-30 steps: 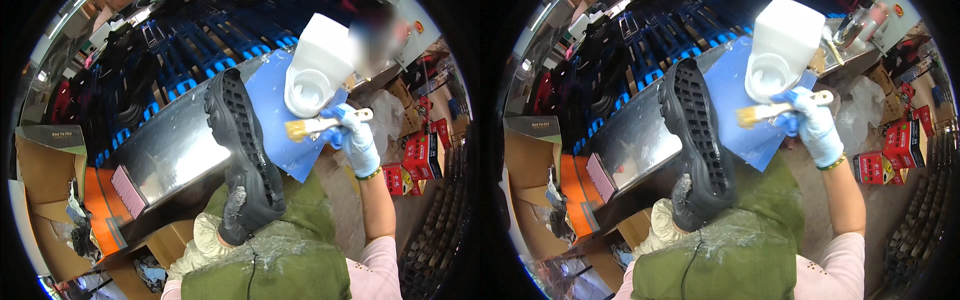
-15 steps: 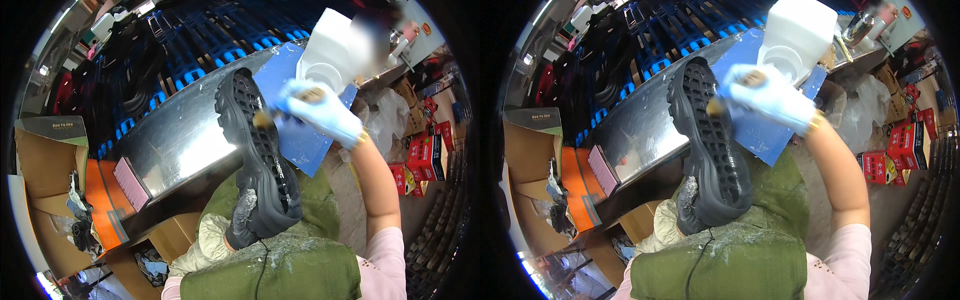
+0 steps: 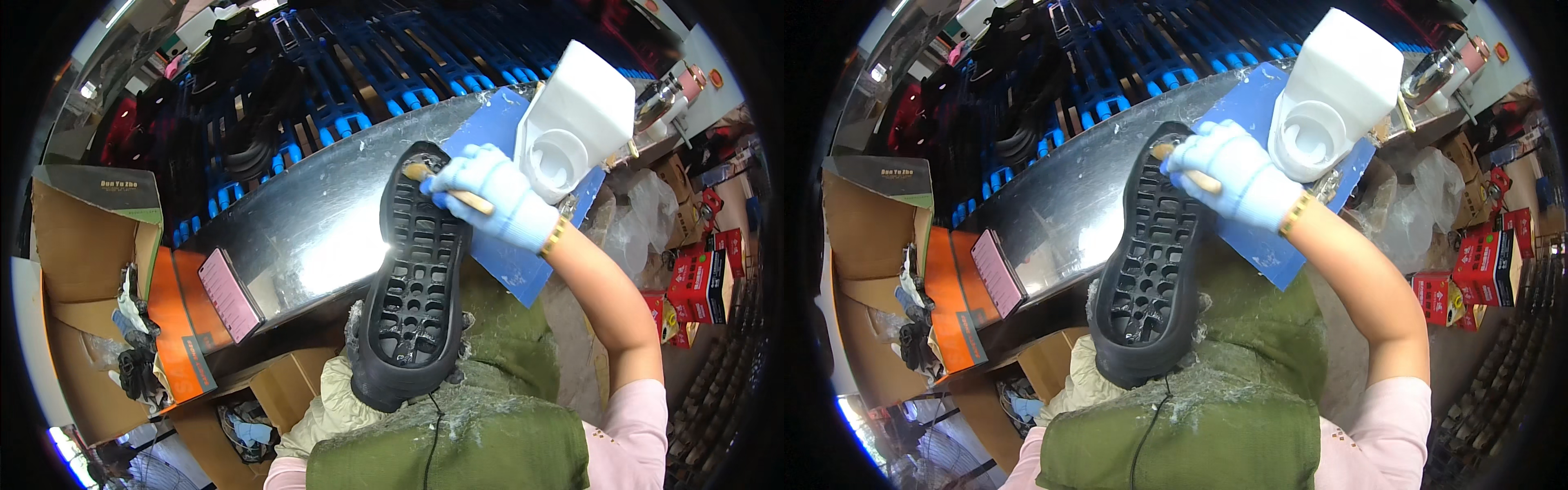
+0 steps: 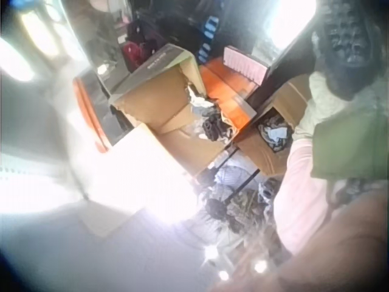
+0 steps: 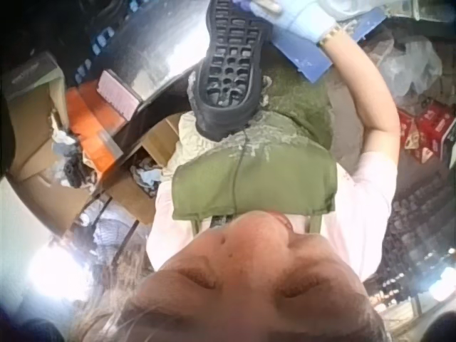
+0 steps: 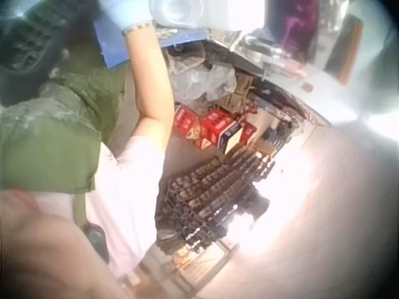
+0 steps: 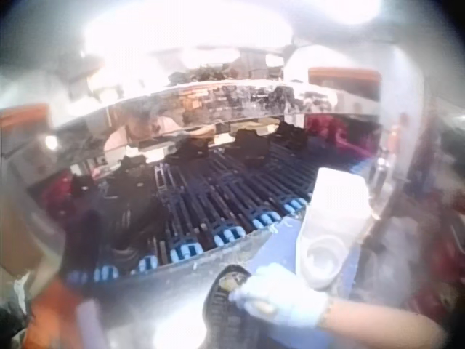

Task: The person applies a white substance to the sole of a black shoe using a brush. They repeatedly dip the brush into a container and spread the substance across the tread. The person briefly uses a smartphone before resuming the application.

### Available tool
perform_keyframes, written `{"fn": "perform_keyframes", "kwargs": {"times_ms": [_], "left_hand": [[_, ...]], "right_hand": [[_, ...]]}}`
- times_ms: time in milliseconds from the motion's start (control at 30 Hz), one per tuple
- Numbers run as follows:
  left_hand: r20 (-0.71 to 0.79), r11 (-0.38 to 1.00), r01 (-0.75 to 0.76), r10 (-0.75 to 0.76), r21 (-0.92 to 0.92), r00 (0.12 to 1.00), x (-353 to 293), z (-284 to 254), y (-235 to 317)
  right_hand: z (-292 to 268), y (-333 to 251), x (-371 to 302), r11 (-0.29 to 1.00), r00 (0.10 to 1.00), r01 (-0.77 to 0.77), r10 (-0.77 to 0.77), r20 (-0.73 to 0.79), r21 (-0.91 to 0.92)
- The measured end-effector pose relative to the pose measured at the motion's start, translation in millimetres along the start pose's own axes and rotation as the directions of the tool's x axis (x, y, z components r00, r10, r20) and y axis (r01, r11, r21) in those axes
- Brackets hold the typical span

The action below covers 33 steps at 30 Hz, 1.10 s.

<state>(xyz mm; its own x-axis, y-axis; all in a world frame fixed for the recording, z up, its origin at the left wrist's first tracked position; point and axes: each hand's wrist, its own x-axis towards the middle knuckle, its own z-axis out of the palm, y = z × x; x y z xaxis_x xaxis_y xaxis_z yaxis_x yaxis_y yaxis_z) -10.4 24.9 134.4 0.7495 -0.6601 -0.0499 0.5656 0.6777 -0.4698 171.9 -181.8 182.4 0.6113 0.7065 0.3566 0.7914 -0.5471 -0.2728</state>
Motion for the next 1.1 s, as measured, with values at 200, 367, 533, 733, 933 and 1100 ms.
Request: {"fn": "perform_keyframes", "kwargs": {"times_ms": [200, 367, 533, 733, 933, 1100], "left_hand": [[0.096, 1.0, -0.015, 0.015, -0.006, 0.995, 0, -14, 4], [0.03, 0.959, 0.036, -0.046, 0.28, 0.998, 12, -8, 7], [-0.155, 0.505, -0.081, 0.409, 0.859, 0.899, 20, -122, 93], [0.574, -0.854, -0.132, 0.217, 0.504, 0.79, 45, -82, 58], [0.687, -0.986, -0.067, -0.154, -0.151, 0.71, 47, -44, 57], [0.57, -0.994, -0.078, -0.109, -0.079, 0.814, 58, -6, 55]], "right_hand": [[-22, 21, 22, 0.986, 0.932, -0.098, 0.138, -0.334, 0.135], [-18, 3, -1, 0.887, 0.913, -0.375, 0.403, -0.056, 0.27], [-69, -71, -40, 0.574, 0.813, -0.578, 0.462, 0.353, 0.58], [-72, -30, -54, 0.471, 0.748, -0.591, 0.625, 0.226, 0.655], [-73, -72, -75, 0.478, 0.83, -0.453, 0.534, 0.16, 0.753], [-62, -72, -79, 0.391, 0.679, -0.085, 0.695, -0.234, 0.916]]}}
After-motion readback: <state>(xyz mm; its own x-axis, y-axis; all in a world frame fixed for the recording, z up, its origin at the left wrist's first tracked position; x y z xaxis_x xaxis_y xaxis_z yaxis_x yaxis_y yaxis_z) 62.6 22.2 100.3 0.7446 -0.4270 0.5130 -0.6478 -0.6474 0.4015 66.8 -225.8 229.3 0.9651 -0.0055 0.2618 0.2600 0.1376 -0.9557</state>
